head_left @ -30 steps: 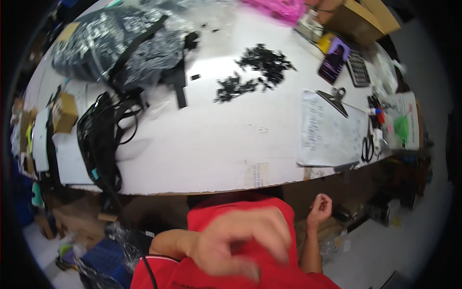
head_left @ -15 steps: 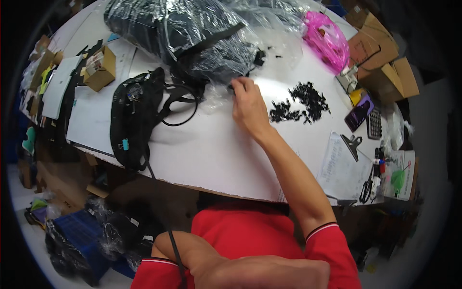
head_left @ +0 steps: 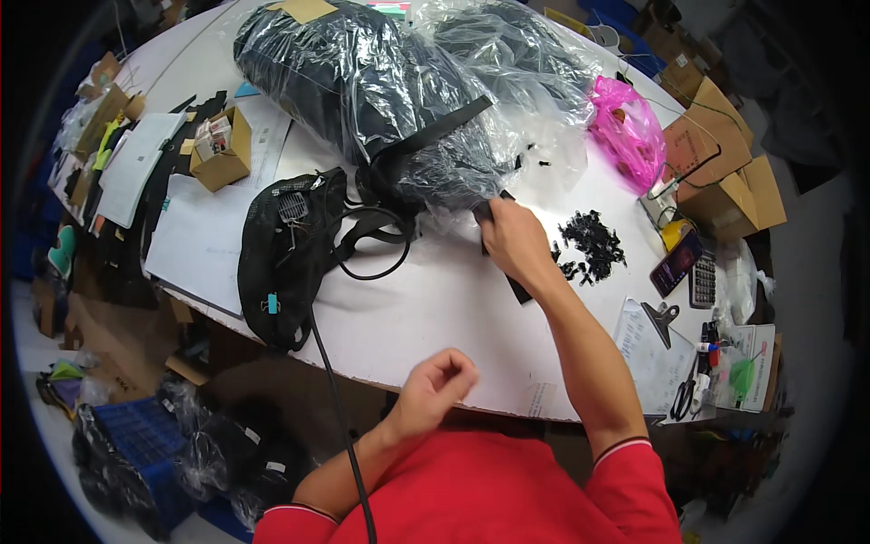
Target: The person attaches small black plastic clips to the ends of black fabric straps. They pick up a strap and a clip, insert the clip into the strap's end, and then place the assembled unit on the table. This process is repeated multiple times with various straps and clips.
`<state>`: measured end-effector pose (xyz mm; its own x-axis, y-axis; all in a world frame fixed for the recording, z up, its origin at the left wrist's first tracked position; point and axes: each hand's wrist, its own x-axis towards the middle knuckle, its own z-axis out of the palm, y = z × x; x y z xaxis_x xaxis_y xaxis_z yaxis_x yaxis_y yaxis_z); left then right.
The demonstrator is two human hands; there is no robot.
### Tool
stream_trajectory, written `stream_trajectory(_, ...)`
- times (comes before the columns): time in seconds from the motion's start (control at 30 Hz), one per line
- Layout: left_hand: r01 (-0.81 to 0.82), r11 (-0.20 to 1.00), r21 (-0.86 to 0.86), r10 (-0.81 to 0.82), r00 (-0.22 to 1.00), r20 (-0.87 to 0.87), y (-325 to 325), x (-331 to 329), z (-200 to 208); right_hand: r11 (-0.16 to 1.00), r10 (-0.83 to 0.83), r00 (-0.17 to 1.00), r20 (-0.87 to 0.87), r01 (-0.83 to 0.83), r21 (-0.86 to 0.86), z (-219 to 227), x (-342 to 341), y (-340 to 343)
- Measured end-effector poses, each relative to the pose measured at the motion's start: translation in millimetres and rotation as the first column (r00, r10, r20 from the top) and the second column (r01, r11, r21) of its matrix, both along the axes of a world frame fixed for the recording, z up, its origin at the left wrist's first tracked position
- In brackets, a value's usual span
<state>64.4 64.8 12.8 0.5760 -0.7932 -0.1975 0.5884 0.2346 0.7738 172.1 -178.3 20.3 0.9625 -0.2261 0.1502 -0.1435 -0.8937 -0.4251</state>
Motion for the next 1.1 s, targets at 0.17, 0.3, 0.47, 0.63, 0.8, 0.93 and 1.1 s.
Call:
stream_trajectory(0.17, -0.151, 0.988, -0.008, 0.139, 0.924, -0.355, -32.7, 10.3, -17.1, 0.997, -0.031, 0.993, -0.117, 0.039, 0.069, 39.5, -105.3, 18.5)
stream_trajectory(0.3, -0.12, 0.973, -0.196, -0.027, 0.787, -0.616, -68.2, 7.7, -48.2, 0.988, -0.008, 0.99, -0.143, 0.029, 0.15, 40.1, -182.4, 35.0)
stream_trajectory(0.47, -0.138, 0.957, -0.256, -0.064, 0.758, -0.649, -116.7, 29.1, -37.6, 0.994, -0.061, 0.984, -0.17, 0.075, 0.077, 32.4, -248.5, 29.1)
stream_trajectory(0.63, -0.163, 0.962, -0.221, 0.0, 0.803, -0.595, -147.0, 55.9, -28.0, 0.991, -0.127, 0.983, -0.134, 0.131, 0.017, 20.7, -271.7, 8.0)
stream_trajectory(0.8, -0.393, 0.899, 0.191, 0.284, 0.857, 0.429, -152.9, 73.8, -32.2, 0.974, -0.217, 0.97, -0.11, 0.209, -0.082, 4.6, -277.3, -17.1)
stream_trajectory(0.93, -0.498, 0.867, 0.021, 0.485, 0.853, 0.19, -137.1, 83.9, 0.9, 0.945, -0.298, 0.943, -0.148, 0.269, -0.188, -5.6, -285.0, -34.1)
stream_trajectory(1.1, -0.268, 0.962, 0.042, 0.263, 0.96, 0.095, -81.4, 79.2, -3.1, 0.91, -0.364, 0.917, -0.162, 0.313, -0.271, -3.1, -285.9, -53.6)
